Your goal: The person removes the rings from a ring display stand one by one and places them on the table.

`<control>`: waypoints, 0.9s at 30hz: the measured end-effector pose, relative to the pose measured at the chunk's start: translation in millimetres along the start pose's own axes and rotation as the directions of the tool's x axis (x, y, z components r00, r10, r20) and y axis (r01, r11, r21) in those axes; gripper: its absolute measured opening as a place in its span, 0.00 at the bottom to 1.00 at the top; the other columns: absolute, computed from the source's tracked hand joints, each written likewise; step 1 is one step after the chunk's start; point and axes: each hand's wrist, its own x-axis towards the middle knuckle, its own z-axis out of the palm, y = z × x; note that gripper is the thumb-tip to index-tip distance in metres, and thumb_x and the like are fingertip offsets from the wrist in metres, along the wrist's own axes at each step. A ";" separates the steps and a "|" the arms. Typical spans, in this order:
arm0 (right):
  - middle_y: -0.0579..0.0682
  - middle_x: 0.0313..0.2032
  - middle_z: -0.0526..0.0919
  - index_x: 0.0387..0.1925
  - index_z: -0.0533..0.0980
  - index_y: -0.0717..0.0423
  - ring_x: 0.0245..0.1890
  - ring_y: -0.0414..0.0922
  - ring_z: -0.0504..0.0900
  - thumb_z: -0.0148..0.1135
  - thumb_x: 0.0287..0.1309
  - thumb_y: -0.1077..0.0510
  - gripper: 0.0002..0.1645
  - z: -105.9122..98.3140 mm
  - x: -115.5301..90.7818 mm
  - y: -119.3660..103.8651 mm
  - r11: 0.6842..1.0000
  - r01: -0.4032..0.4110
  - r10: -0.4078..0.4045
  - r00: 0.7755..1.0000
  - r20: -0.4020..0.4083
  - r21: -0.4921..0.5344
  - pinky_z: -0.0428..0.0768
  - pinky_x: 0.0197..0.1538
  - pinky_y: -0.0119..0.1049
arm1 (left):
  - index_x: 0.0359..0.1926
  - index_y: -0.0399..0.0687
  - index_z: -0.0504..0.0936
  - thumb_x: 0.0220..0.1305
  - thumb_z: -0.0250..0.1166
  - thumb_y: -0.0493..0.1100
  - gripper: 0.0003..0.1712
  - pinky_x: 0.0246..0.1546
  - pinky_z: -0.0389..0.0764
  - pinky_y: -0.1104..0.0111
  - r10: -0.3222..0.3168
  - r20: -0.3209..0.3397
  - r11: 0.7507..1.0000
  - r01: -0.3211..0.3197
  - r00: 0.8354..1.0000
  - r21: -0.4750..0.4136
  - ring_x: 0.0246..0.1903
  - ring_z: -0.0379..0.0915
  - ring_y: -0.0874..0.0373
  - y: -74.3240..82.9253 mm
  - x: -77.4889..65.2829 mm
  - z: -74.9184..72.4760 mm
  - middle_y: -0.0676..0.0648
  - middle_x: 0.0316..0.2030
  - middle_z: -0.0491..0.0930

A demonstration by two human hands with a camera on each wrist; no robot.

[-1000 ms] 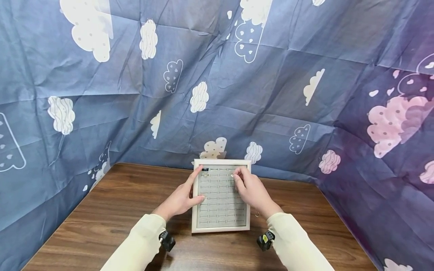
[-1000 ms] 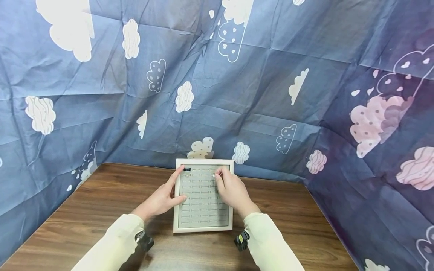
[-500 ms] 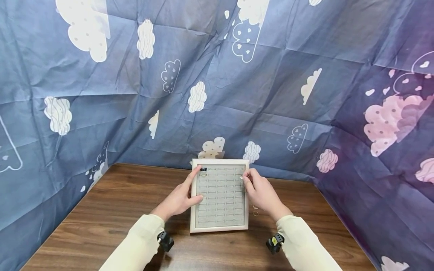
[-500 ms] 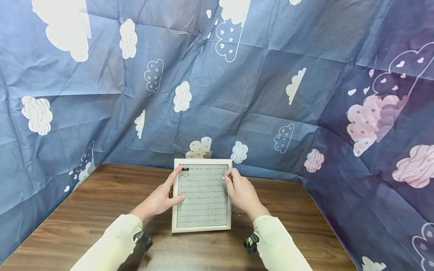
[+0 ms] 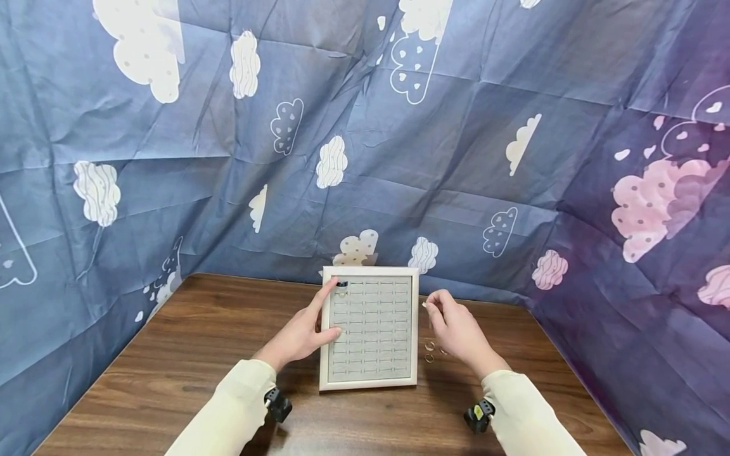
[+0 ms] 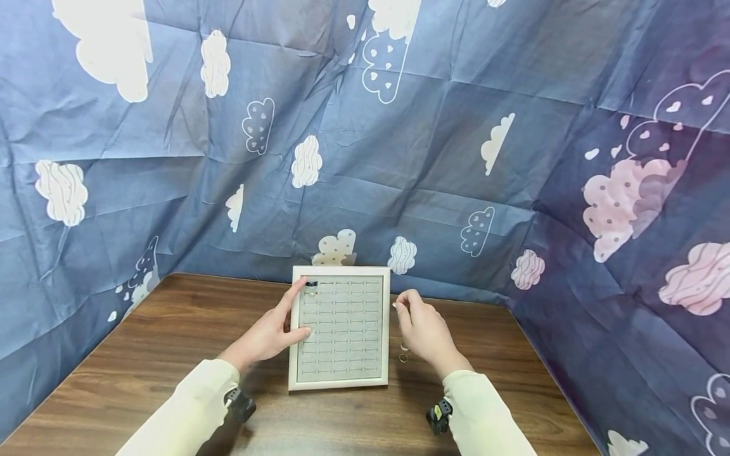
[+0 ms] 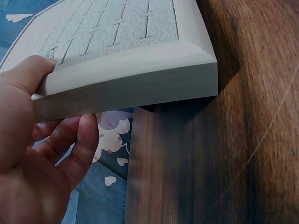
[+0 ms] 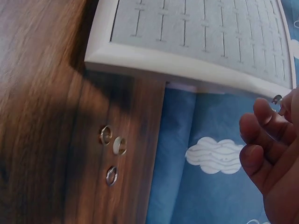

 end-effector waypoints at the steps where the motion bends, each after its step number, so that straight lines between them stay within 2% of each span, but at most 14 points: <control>1: 0.43 0.24 0.78 0.47 0.74 0.52 0.24 0.39 0.75 0.54 0.82 0.59 0.03 -0.1 -1.2 3.0 1.000 -0.005 0.005 1.000 0.000 -0.004 0.75 0.36 0.40 | 0.88 0.75 0.36 0.74 0.70 0.39 0.61 0.56 0.86 0.58 -0.001 0.001 1.000 0.001 1.000 -0.002 0.52 0.89 0.56 0.2 0.0 0.4 0.43 0.65 0.85; 8: 0.44 0.25 0.77 0.47 0.75 0.53 0.27 0.41 0.75 0.55 0.81 0.60 0.03 -4.8 -11.8 23.8 0.999 -0.029 0.028 0.999 -0.017 -0.031 0.75 0.38 0.42 | 0.88 0.77 0.36 0.74 0.70 0.40 0.62 0.55 0.86 0.59 -0.016 0.006 1.000 0.016 1.000 0.005 0.52 0.89 0.57 0.5 0.8 1.5 0.44 0.65 0.85; 14: 0.46 0.28 0.80 0.47 0.75 0.55 0.29 0.43 0.76 0.55 0.80 0.61 0.03 -6.7 -17.4 35.2 0.998 -0.038 0.037 0.999 -0.028 -0.050 0.76 0.39 0.44 | 0.88 0.74 0.36 0.75 0.70 0.41 0.61 0.55 0.86 0.58 0.002 -0.001 1.000 -0.002 1.000 0.011 0.52 0.88 0.56 0.4 2.1 0.7 0.43 0.65 0.85; 27: 0.46 0.30 0.82 0.42 0.77 0.54 0.30 0.42 0.76 0.58 0.77 0.61 0.04 2.1 -32.1 56.9 0.991 -0.085 0.087 0.996 0.013 -0.101 0.76 0.39 0.42 | 0.88 0.71 0.37 0.75 0.70 0.41 0.60 0.55 0.86 0.58 0.016 0.001 1.000 -0.016 1.000 0.010 0.52 0.89 0.56 0.1 0.8 1.8 0.42 0.65 0.85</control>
